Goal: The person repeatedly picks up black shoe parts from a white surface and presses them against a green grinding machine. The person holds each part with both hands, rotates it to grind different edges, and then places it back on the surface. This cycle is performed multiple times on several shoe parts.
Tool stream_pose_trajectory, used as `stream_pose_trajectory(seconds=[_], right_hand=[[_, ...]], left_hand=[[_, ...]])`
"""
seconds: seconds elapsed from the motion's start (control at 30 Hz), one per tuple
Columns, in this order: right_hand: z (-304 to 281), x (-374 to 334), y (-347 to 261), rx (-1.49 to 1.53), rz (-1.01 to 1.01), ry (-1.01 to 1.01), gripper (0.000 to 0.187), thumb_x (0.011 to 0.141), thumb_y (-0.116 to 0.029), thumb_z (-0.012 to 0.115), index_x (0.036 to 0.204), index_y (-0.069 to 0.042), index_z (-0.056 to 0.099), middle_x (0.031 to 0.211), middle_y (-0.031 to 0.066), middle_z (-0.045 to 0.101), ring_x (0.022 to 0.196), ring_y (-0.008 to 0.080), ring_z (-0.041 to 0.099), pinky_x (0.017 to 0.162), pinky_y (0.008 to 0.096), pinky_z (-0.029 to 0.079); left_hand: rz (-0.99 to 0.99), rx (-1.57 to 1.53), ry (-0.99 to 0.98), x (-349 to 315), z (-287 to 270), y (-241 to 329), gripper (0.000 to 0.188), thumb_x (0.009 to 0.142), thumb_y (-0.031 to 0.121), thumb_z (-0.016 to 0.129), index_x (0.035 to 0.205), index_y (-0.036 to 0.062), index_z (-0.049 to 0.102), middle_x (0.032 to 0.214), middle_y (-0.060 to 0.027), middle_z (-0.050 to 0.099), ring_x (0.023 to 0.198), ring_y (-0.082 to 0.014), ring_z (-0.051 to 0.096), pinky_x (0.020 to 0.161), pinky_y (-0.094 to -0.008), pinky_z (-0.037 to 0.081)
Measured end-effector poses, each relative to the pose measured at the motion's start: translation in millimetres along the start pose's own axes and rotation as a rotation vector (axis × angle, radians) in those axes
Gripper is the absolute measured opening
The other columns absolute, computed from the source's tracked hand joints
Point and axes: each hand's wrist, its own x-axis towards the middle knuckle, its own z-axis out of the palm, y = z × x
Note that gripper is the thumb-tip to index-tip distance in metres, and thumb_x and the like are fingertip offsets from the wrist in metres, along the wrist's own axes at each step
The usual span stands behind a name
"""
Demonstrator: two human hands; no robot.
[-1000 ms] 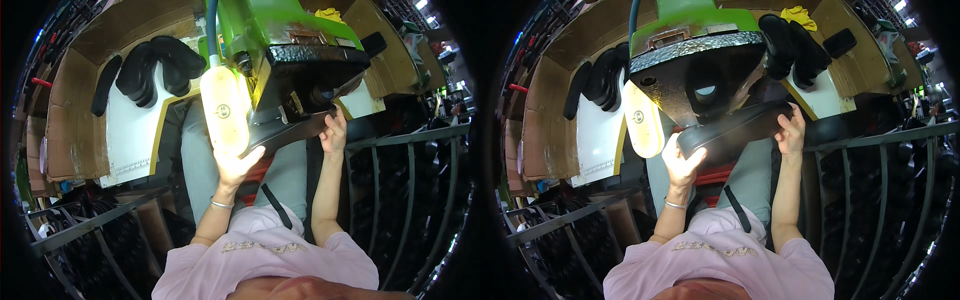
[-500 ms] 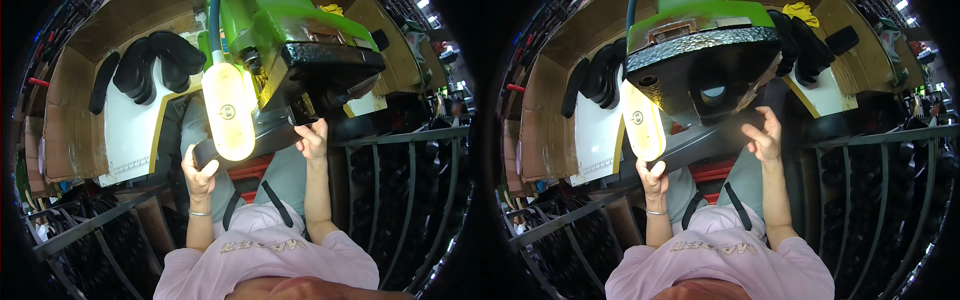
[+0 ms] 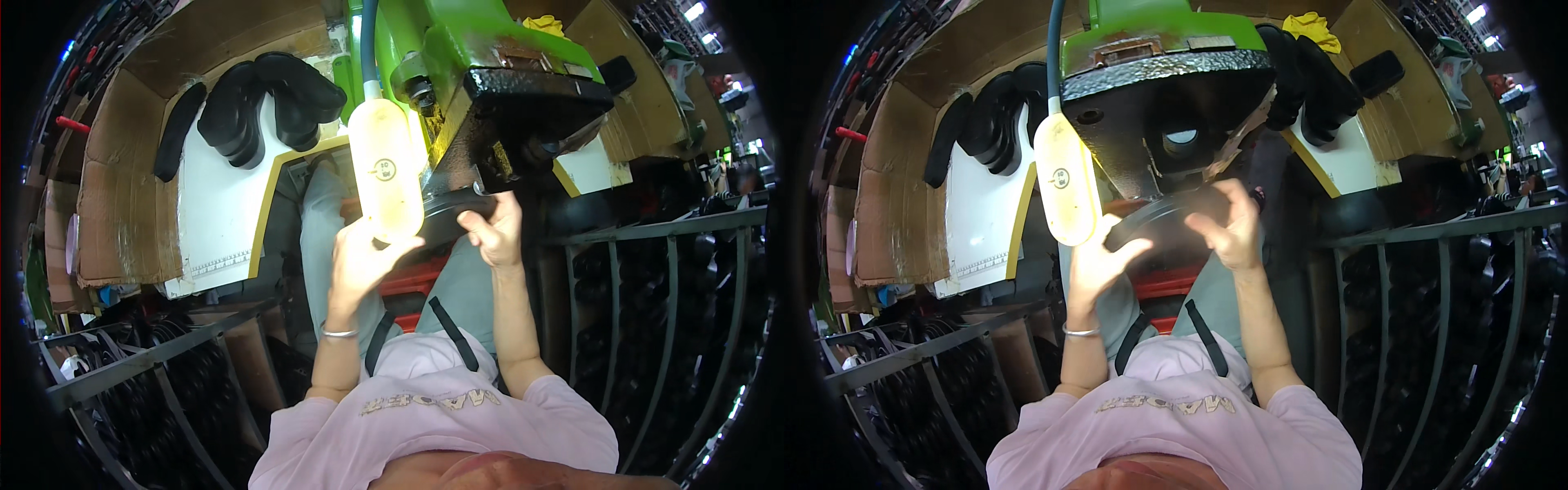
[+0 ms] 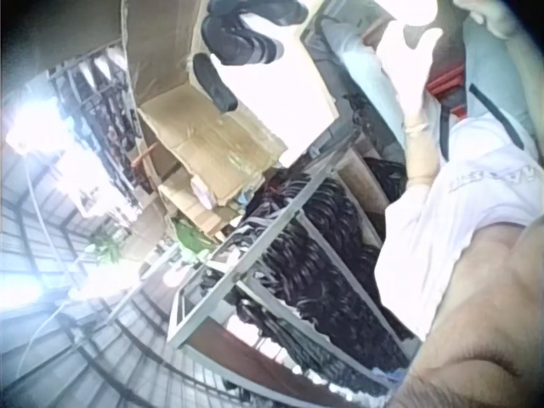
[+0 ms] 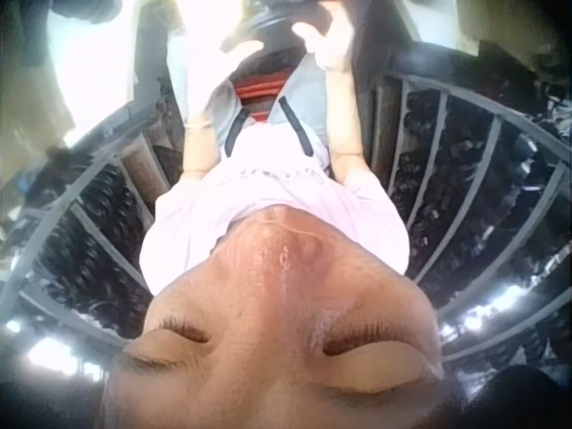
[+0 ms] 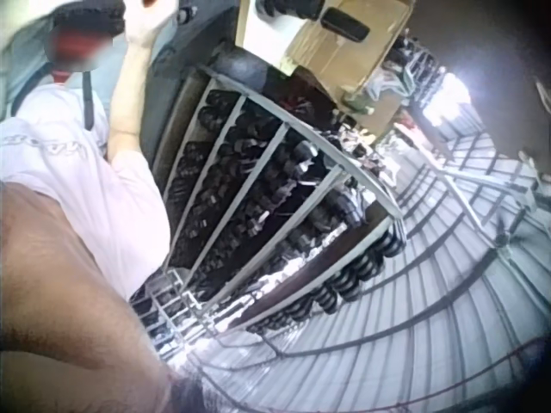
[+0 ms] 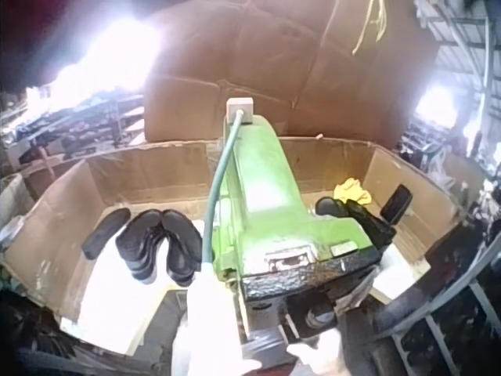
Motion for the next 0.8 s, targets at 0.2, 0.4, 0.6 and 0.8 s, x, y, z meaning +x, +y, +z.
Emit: stream_pose_trajectory(seconds=[0.2,0.4,0.6,0.8], right_hand=[[-19.0,0.2,-5.5,0.177,0.026,0.1,0.031,0.081,0.0,0.073,0.102,-0.003,0.05,0.091,0.0082,0.063,0.06,0.0061,0.055,0.038,0.0156,0.04],[4.7,-2.3,-1.5,0.129,0.108,0.051,0.031,0.076,0.004,0.074,0.1,-0.001,0.056,0.087,0.008,0.065,0.058,0.0065,0.057,0.036,0.0164,0.041],[17.0,-1.4,1.7,-0.097,0.157,-0.031,0.03,0.071,0.0,0.08,0.095,-0.001,0.061,0.083,0.0058,0.067,0.058,0.0045,0.057,0.04,0.0171,0.04],[30.4,2.0,11.0,-0.398,-0.147,-0.081,0.032,0.068,0.005,0.081,0.093,0.004,0.061,0.084,0.006,0.065,0.073,0.0088,0.061,0.062,0.0203,0.05]], left_hand=[[0.218,0.352,0.005,24.2,13.3,6.2,0.03,0.07,0.026,0.085,0.084,0.0045,0.069,0.079,-0.005,0.064,0.068,-0.0176,0.061,0.066,-0.03,0.05],[0.131,0.02,0.056,11.6,-4.5,9.7,0.024,0.072,0.018,0.084,0.075,0.003,0.065,0.065,-0.0007,0.059,0.06,-0.0096,0.053,0.057,-0.0252,0.044],[-0.201,-0.35,0.041,-22.7,6.2,-32.9,0.024,0.075,0.005,0.078,0.097,-0.0027,0.07,0.09,-0.0073,0.072,0.082,-0.0105,0.065,0.076,-0.0264,0.051],[-0.021,-0.437,0.082,-19.1,27.5,-36.1,0.027,0.077,0.007,0.079,0.098,-0.0035,0.066,0.089,-0.0054,0.068,0.081,-0.0104,0.062,0.075,-0.025,0.05]])
